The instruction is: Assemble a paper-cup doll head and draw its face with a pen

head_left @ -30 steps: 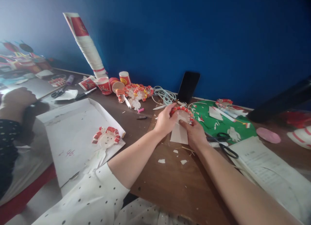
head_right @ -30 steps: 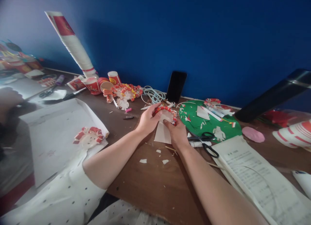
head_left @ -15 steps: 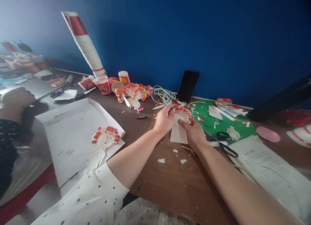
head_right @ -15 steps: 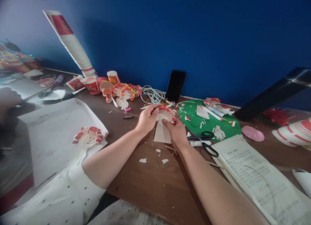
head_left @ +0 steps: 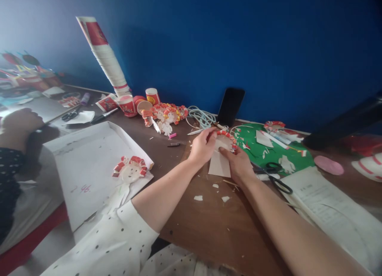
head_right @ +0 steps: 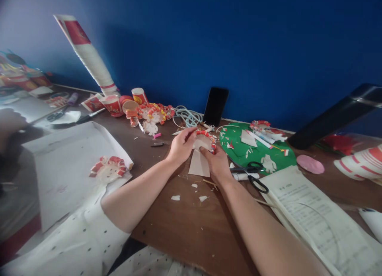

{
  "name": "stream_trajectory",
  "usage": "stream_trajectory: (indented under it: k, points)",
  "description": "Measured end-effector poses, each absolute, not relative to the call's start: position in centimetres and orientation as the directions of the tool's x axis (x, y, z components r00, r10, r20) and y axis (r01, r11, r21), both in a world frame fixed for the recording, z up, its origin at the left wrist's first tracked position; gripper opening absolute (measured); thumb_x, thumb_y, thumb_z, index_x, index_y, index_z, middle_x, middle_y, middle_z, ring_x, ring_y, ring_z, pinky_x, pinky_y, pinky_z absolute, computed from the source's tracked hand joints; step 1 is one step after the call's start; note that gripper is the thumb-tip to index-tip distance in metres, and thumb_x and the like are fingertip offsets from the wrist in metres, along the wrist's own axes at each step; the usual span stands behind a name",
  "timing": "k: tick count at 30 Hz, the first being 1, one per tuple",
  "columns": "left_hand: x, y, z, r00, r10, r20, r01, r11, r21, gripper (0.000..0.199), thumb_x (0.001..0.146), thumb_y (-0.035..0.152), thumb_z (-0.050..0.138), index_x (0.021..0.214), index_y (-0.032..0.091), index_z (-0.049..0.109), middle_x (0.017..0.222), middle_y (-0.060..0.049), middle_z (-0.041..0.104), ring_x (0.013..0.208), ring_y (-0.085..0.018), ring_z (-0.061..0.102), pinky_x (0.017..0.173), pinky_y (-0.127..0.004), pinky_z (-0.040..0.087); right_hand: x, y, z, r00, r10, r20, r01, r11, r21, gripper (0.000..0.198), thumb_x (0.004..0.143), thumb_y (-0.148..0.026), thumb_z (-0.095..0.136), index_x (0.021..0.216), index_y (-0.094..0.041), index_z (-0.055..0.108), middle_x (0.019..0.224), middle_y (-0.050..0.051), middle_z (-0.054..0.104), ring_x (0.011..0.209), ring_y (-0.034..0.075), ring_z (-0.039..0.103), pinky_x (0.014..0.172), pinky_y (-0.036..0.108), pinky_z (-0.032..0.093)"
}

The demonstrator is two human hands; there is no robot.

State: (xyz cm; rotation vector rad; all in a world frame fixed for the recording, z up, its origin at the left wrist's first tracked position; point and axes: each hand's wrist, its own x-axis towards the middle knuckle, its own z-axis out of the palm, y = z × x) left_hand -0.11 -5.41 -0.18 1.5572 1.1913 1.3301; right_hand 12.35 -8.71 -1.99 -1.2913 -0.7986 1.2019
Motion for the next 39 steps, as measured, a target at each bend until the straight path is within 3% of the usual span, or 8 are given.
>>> stream_trajectory:
  k: [3,6,14,18,21,28,39]
  points:
    - [0.0,-5.1,-0.3,-0.004,0.976,0.216,0.044,-0.216,0.975,0.044,0.091,0.044,0.049,0.128,0.02,0.055,0.118,-0.008,0.066,0.106,-0.019,0.062,0.092,-0.029,0.045,12.3,-8.7,-2.0,0.301,0.939,-0.168,-0.231,-0.099,-0.968,0.04,0.058,-0.033,0.079,0.093,-0.021,0.065,0.075,0.001,0.072,0.06,0.02,0.067,0.062,0.036,0.057]
    - [0.1,-4.6,-0.8,-0.032,0.988,0.152,0.009,-0.152,0.988,0.046,0.093,0.051,0.041,0.124,0.02,0.058,0.112,-0.009,0.069,0.104,-0.02,0.063,0.091,-0.03,0.046,12.2,-8.6,-2.0,0.344,0.928,-0.147,-0.258,-0.057,-0.964,0.037,0.059,-0.032,0.079,0.091,-0.021,0.064,0.077,0.001,0.073,0.064,0.021,0.068,0.066,0.037,0.057]
    - [0.0,-4.9,-1.0,0.019,0.987,0.159,0.309,-0.157,0.938,0.045,0.094,0.048,0.036,0.092,0.018,0.069,0.081,-0.005,0.07,0.081,-0.019,0.065,0.077,-0.028,0.048,12.3,-8.6,-2.1,0.381,0.917,-0.121,-0.194,-0.048,-0.98,0.037,0.059,-0.033,0.078,0.09,-0.019,0.065,0.077,0.002,0.073,0.064,0.021,0.068,0.064,0.036,0.057]
    - [0.2,-5.2,-0.9,0.031,0.985,0.17,0.286,-0.172,0.943,0.038,0.091,0.042,0.048,0.116,0.016,0.063,0.105,-0.009,0.07,0.099,-0.02,0.064,0.085,-0.028,0.047,12.4,-8.5,-2.3,0.396,0.912,-0.106,-0.129,-0.058,-0.99,0.039,0.06,-0.036,0.077,0.093,-0.018,0.066,0.075,0.003,0.072,0.064,0.022,0.067,0.062,0.034,0.055]
    - [0.4,-5.2,-1.3,0.047,0.98,0.192,0.251,-0.198,0.947,0.051,0.086,0.034,0.058,0.131,0.013,0.051,0.117,-0.013,0.067,0.107,-0.021,0.063,0.09,-0.029,0.047,12.5,-8.5,-2.5,0.389,0.919,-0.061,-0.095,-0.026,-0.995,0.04,0.062,-0.037,0.076,0.096,-0.019,0.066,0.084,0.004,0.074,0.073,0.022,0.069,0.066,0.033,0.055]
    - [0.5,-5.4,-1.4,0.063,0.961,0.268,0.382,-0.271,0.883,0.039,0.087,0.021,0.052,0.126,0.016,0.057,0.117,-0.01,0.067,0.108,-0.022,0.063,0.095,-0.031,0.045,12.3,-8.4,-2.5,0.372,0.925,-0.073,-0.139,-0.023,-0.99,0.04,0.061,-0.037,0.076,0.096,-0.018,0.066,0.084,0.005,0.074,0.073,0.024,0.069,0.065,0.035,0.054]
    - [0.3,-5.5,-1.4,0.035,0.957,0.288,0.439,-0.273,0.856,0.036,0.088,0.022,0.051,0.123,0.018,0.06,0.117,-0.008,0.068,0.108,-0.022,0.062,0.095,-0.031,0.045,12.6,-8.3,-3.0,0.338,0.939,-0.062,-0.15,-0.011,-0.989,0.044,0.06,-0.04,0.077,0.096,-0.018,0.065,0.079,0.005,0.073,0.066,0.024,0.068,0.061,0.036,0.054]
